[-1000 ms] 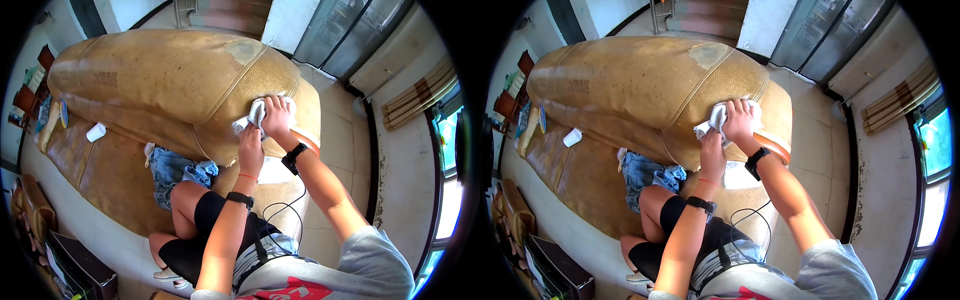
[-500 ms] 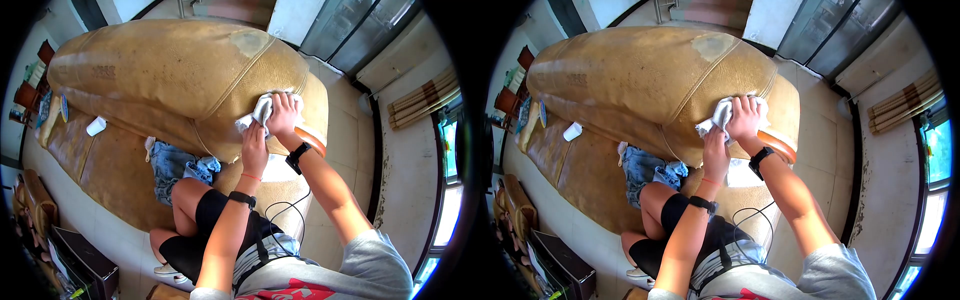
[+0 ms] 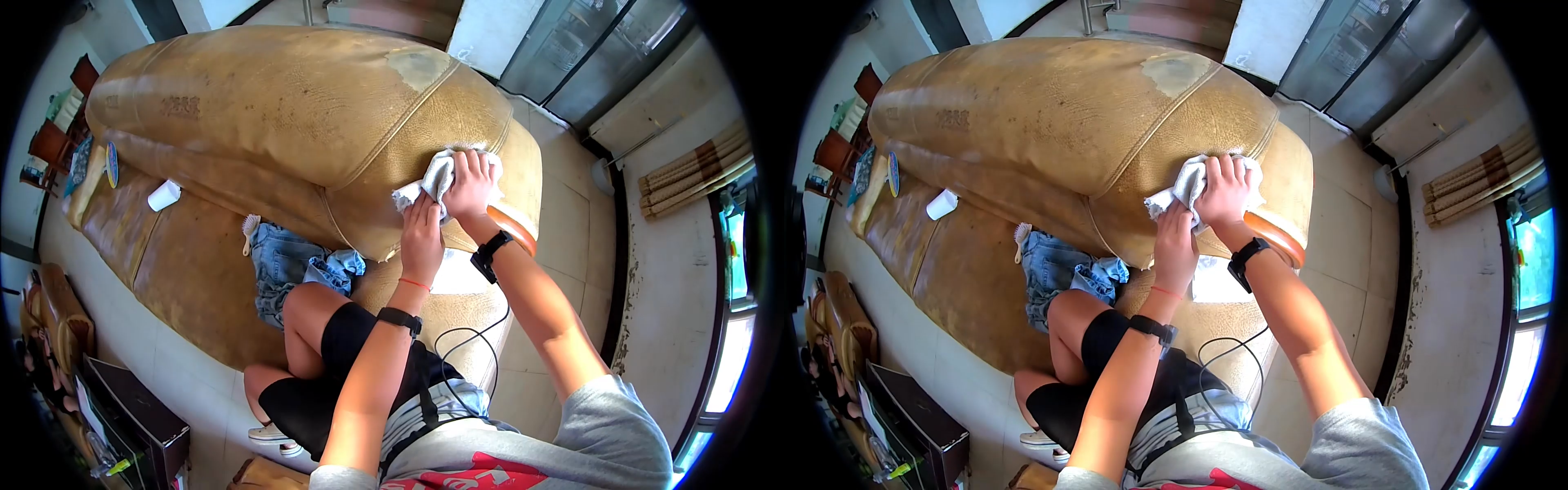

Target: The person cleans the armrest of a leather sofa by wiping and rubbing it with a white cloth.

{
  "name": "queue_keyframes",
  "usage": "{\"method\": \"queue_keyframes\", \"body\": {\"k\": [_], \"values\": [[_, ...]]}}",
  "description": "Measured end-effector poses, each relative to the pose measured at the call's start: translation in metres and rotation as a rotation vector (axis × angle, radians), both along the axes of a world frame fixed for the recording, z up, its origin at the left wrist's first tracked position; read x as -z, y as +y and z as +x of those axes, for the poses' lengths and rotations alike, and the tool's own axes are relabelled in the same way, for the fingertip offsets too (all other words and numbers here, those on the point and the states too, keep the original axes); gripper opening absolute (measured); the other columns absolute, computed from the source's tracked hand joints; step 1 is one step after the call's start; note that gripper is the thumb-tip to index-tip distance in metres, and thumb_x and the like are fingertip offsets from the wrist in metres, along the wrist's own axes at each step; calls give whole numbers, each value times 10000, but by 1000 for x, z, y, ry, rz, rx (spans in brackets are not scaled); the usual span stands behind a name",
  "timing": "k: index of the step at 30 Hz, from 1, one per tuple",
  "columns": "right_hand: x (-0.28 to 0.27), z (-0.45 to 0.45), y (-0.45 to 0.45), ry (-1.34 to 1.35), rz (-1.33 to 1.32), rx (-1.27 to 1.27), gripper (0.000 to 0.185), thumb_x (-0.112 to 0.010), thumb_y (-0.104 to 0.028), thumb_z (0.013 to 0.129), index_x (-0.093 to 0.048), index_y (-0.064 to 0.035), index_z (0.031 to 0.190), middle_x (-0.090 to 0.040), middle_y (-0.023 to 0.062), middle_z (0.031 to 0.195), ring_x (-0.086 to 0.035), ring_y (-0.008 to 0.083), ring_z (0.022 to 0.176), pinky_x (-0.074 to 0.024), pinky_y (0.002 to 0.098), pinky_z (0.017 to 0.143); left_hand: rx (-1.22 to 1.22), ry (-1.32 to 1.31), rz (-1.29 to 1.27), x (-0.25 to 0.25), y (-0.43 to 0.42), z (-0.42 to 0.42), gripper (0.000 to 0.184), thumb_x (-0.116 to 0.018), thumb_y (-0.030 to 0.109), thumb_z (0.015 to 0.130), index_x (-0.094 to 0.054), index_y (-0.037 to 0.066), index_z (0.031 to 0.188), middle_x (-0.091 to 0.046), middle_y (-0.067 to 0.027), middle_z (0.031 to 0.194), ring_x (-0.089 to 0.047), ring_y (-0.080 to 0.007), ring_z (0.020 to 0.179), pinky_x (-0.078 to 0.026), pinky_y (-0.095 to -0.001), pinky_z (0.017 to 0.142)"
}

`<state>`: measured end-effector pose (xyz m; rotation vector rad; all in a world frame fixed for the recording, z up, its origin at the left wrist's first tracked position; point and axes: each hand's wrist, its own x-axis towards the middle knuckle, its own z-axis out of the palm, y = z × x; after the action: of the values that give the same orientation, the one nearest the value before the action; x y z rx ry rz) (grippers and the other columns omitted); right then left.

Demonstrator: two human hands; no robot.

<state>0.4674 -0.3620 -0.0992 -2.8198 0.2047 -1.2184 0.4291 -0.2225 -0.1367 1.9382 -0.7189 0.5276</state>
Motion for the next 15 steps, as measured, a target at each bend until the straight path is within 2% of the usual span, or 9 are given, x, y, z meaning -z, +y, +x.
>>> {"method": "queue_keyframes", "body": {"k": [7,8,11,15], "values": [[2,-2,-2,-96,27,-43,243,-672,-305,830,-667,-105,968,-630,100,984,-583,349,957,-394,479,873,30,3,10,-2,3,-2,361,-592,-115,863,-575,-37,1215,-614,-253,1358,-553,-458,1339,-444,-544,1111],[2,-2,-2,-98,33,-46,247,-674,-306,826,-671,-105,970,-630,100,983,-581,349,955,-393,477,873,15,27,57,1,4,-3,296,-608,-69,913,-603,-32,1207,-627,-236,1417,-541,-399,1415,-436,-554,1146],[1,-2,0,-86,40,-39,246,-673,-288,812,-677,-107,978,-628,100,983,-580,348,965,-387,480,879,17,34,38,5,3,-3,347,-629,-81,875,-593,-35,1217,-616,-243,1431,-537,-401,1420,-436,-557,1141],[6,-1,-3,-36,0,-8,248,-667,-281,808,-670,-115,992,-625,97,998,-579,350,992,-386,483,882,3,29,33,12,-1,0,332,-621,-65,891,-591,-35,1220,-625,-252,1410,-555,-401,1399,-439,-543,1140]]}}
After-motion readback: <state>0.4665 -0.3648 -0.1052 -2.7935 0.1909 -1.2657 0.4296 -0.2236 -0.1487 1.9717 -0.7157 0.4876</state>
